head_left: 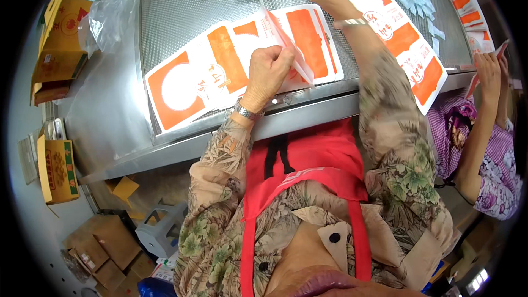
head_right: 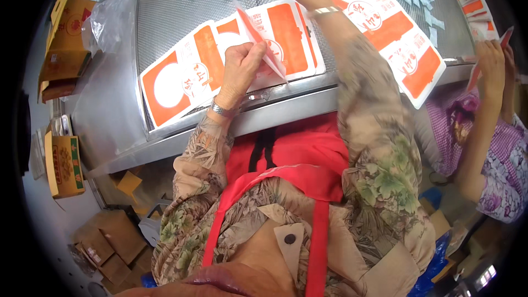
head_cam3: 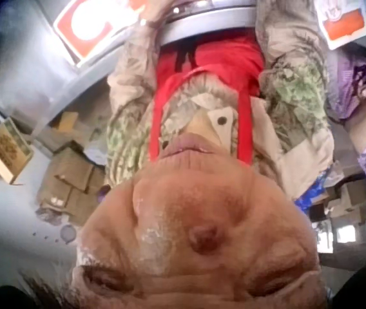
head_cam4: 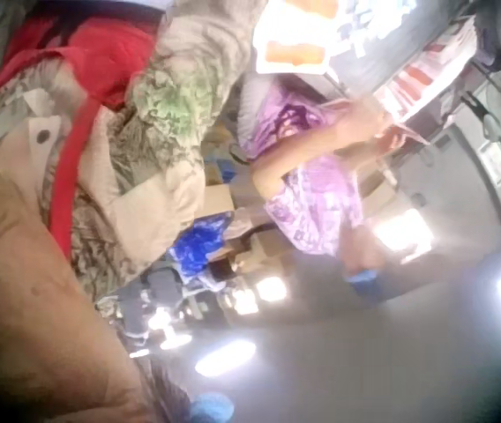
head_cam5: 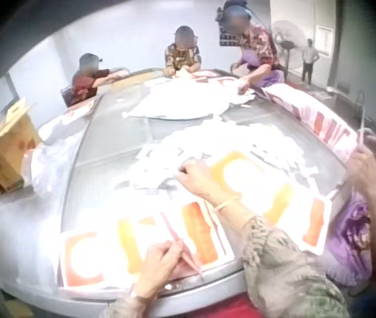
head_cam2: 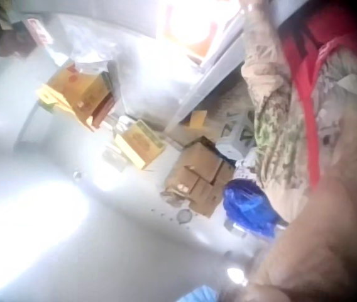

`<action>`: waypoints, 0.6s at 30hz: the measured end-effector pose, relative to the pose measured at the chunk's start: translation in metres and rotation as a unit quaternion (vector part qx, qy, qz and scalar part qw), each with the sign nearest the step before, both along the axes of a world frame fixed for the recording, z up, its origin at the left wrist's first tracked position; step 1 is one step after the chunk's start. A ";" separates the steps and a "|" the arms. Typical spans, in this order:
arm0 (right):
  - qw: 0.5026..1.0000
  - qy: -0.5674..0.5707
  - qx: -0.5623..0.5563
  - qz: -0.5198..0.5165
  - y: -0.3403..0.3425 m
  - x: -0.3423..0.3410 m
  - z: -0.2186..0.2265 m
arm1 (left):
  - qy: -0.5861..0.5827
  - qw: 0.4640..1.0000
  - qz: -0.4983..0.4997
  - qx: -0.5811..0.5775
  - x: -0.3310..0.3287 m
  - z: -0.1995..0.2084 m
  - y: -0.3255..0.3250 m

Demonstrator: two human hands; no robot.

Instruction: The person picks up a stack of paper packaging bags and aligns them, then picks up individual small white rectangular labels and applies them to the center of the larger orange-and-white printed sheets on a metal table.

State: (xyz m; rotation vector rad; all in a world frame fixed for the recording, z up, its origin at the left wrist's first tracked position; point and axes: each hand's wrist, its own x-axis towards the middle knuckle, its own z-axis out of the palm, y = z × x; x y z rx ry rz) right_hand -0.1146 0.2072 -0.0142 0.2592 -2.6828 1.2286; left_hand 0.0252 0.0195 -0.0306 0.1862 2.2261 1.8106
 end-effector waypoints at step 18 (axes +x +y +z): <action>0.951 0.077 0.298 -0.014 -0.041 0.148 0.040 | 0.181 0.983 -0.010 0.041 0.019 0.004 -0.006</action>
